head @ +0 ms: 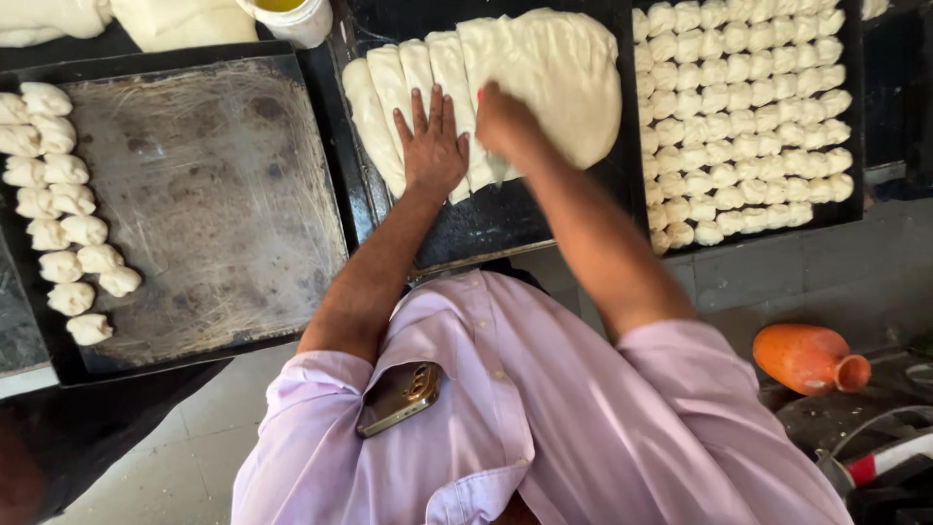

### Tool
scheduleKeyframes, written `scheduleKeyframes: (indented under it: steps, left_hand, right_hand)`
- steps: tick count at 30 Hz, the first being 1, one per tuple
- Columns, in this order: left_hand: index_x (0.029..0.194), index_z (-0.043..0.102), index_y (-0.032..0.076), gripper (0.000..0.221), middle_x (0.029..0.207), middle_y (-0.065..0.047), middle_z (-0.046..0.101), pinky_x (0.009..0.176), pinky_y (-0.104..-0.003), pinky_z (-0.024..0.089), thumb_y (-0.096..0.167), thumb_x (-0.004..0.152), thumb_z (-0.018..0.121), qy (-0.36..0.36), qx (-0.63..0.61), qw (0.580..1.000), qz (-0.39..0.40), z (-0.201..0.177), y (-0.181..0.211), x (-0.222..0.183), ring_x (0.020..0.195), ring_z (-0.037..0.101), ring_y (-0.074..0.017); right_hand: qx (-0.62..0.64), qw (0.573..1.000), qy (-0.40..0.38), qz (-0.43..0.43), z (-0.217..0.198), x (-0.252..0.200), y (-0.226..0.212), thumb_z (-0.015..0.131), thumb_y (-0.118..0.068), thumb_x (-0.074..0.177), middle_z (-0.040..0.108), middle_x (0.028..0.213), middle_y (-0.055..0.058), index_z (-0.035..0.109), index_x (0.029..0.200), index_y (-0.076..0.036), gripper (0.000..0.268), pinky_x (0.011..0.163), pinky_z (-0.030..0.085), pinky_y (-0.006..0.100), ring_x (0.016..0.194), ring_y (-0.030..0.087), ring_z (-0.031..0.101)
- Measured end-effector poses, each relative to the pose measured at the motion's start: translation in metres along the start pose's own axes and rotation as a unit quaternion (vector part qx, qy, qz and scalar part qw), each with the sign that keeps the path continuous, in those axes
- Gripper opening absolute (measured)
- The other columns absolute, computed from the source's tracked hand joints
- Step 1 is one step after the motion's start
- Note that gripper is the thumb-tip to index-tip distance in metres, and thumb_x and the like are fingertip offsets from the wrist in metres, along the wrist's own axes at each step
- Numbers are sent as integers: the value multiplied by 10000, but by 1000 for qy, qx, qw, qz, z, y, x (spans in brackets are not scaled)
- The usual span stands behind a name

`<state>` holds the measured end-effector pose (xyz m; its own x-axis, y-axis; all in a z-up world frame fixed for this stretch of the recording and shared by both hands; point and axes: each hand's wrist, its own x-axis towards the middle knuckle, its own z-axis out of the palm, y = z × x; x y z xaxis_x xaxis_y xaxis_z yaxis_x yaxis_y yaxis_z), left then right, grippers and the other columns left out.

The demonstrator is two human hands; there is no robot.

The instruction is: The person separates and shapes small pieces of dough from a tray, flattens a large portion of dough on a work surface, and then uses a hand-held scraper to cut the dough into smaller strips and rectangular pieces. The person also pours oil from a cup onto their hands and dough during the process and uses the scraper to clean the work surface and grease baking trays.

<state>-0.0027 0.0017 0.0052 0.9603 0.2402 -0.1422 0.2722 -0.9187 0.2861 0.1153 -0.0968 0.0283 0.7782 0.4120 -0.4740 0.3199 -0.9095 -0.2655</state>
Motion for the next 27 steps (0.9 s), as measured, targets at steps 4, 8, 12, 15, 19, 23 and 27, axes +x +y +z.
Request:
scheduleKeyframes:
  steps: [4,8,12,15,19,23,27]
  left_hand:
    - [1614,283,16,674,1718,-127,139,1242,-645,15,394,1062,364,12,-5,1000,-4,11,-2,0,1579,22,-385]
    - [1607,276,29,668,1714,-114,131,1240,-634,14,386,1048,359,4,4,1000,-15,5,1,2,1573,24,-384]
    - [1598,263,9,699,1702,-141,119,1223,-635,11,413,1034,353,-11,12,1000,-6,-3,4,-2,1559,12,-390]
    - [1612,269,12,688,1721,-137,125,1244,-631,21,404,1051,345,-12,1,1000,-12,-3,1,-5,1576,11,-385]
    - [1610,250,29,683,1710,-130,109,1245,-617,18,414,1052,326,-18,12,1000,-8,-2,1,-1,1564,-6,-379]
    - [1601,242,36,682,1704,-123,106,1232,-613,28,422,1044,318,-14,27,999,-18,4,4,4,1554,4,-377]
    - [1612,259,30,664,1718,-131,138,1257,-624,38,399,1070,365,-4,9,1000,-20,5,6,2,1581,51,-393]
  right_hand:
    - [100,985,139,16,27,-50,-4,660,-60,871,681,1158,295,431,1327,0,513,927,536,522,1082,465,666]
    - [59,995,75,3,5,-38,4,681,-69,845,663,1145,313,400,1310,29,552,894,543,524,1067,482,651]
    - [30,998,47,2,23,-80,9,685,-63,829,691,1108,302,419,1315,13,559,920,542,535,1040,471,683]
    - [59,994,96,-3,7,-73,7,656,-85,882,700,1096,296,405,1351,16,541,899,550,539,1007,481,689]
    - [100,977,179,-51,-57,-21,4,635,-109,931,694,1063,296,305,1414,44,605,812,575,509,944,469,703]
    - [99,955,265,-92,-70,71,11,685,-73,903,718,1090,280,367,1371,20,574,871,566,509,1022,462,701]
    - [109,965,238,-29,-41,161,6,735,-88,792,705,1107,269,401,1299,16,615,901,556,483,1051,446,680]
